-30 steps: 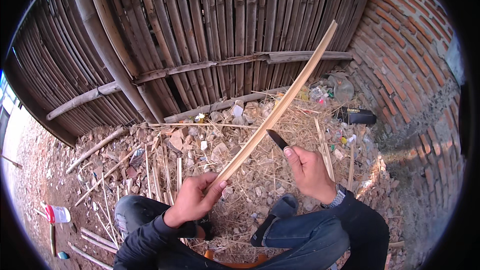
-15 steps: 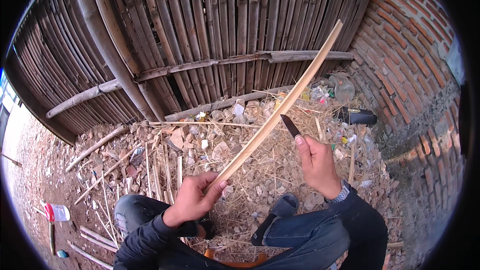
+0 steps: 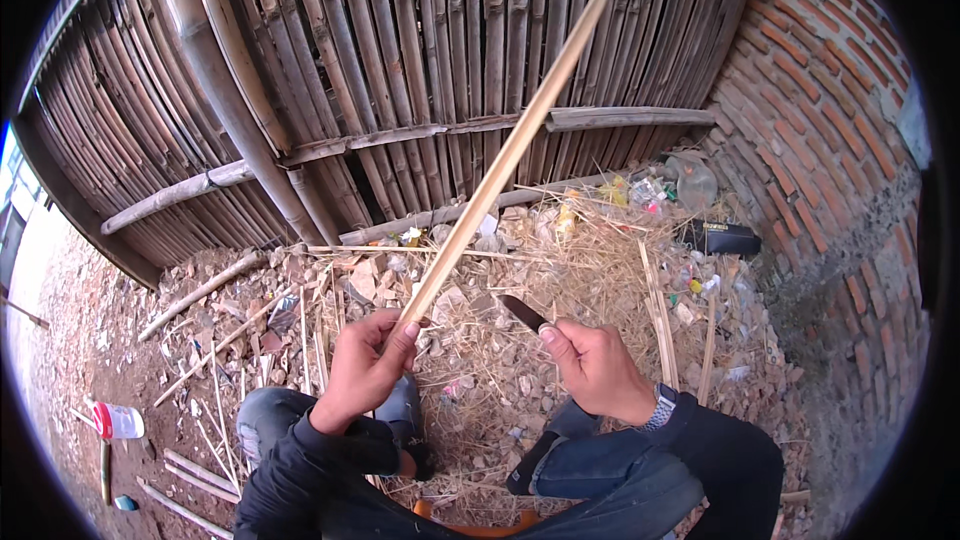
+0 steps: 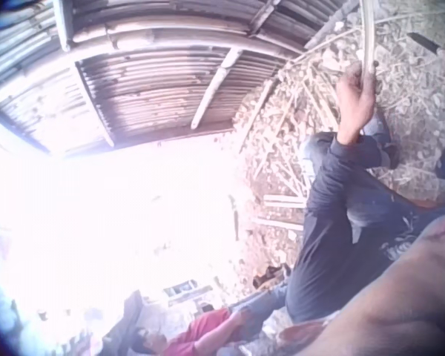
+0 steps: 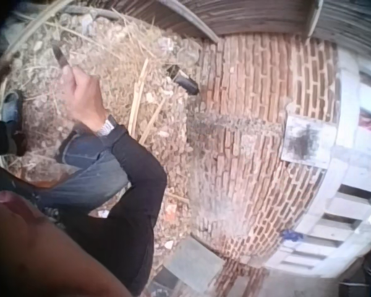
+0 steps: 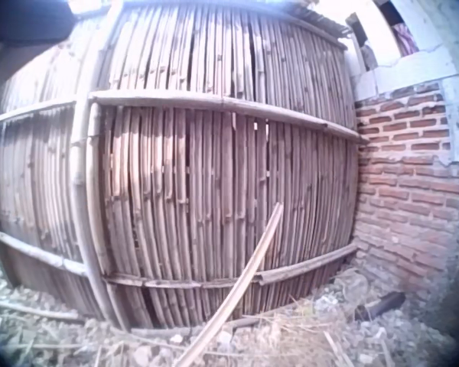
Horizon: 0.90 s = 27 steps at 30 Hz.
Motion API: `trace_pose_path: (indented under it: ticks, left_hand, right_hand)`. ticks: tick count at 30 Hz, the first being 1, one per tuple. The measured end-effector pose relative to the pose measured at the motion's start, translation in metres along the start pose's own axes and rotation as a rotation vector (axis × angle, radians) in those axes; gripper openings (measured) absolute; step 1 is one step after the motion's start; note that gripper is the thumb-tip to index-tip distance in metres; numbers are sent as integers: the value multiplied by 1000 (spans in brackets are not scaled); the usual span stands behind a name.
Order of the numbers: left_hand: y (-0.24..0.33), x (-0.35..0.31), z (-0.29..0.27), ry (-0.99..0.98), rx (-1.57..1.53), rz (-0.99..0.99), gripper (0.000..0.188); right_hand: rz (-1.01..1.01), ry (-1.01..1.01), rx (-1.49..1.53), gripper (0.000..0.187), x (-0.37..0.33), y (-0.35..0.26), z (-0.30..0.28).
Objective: The person whittles and cleans a long bamboo strip using a knife, scraping along its length and removing fibers by hand.
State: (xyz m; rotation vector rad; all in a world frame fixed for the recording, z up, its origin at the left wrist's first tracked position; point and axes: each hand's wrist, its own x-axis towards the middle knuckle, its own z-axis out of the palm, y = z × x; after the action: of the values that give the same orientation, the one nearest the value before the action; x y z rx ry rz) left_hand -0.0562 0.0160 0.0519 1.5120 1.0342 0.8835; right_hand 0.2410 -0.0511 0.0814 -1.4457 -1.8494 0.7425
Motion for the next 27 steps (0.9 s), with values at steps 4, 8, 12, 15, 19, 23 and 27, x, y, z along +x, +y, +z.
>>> trace_pose_path:
  ticks: [4,8,12,15,19,23,27]
  left_hand:
    - [11,16,-49,354,-281,8,31]
    - [5,18,-107,634,-567,146,32]
    - [2,17,-127,761,-562,176,38]
    - [1,16,-127,811,-581,199,41]
    - [-2,15,-132,855,-580,231,45]
    - [-4,14,-135,879,-592,237,45]
    - [-5,13,-136,856,-609,238,44]
  right_hand:
    - [50,130,-18,43,-5,4,-17]
    - [83,152,-24,44,-8,7,-23]
    - [88,155,-40,45,-11,10,-24]
    - [75,152,-48,45,-10,8,-24]
    - [50,152,-45,45,-10,8,-24]
    - [67,135,-60,45,-10,8,-23]
    - [66,124,-63,45,-10,8,-25]
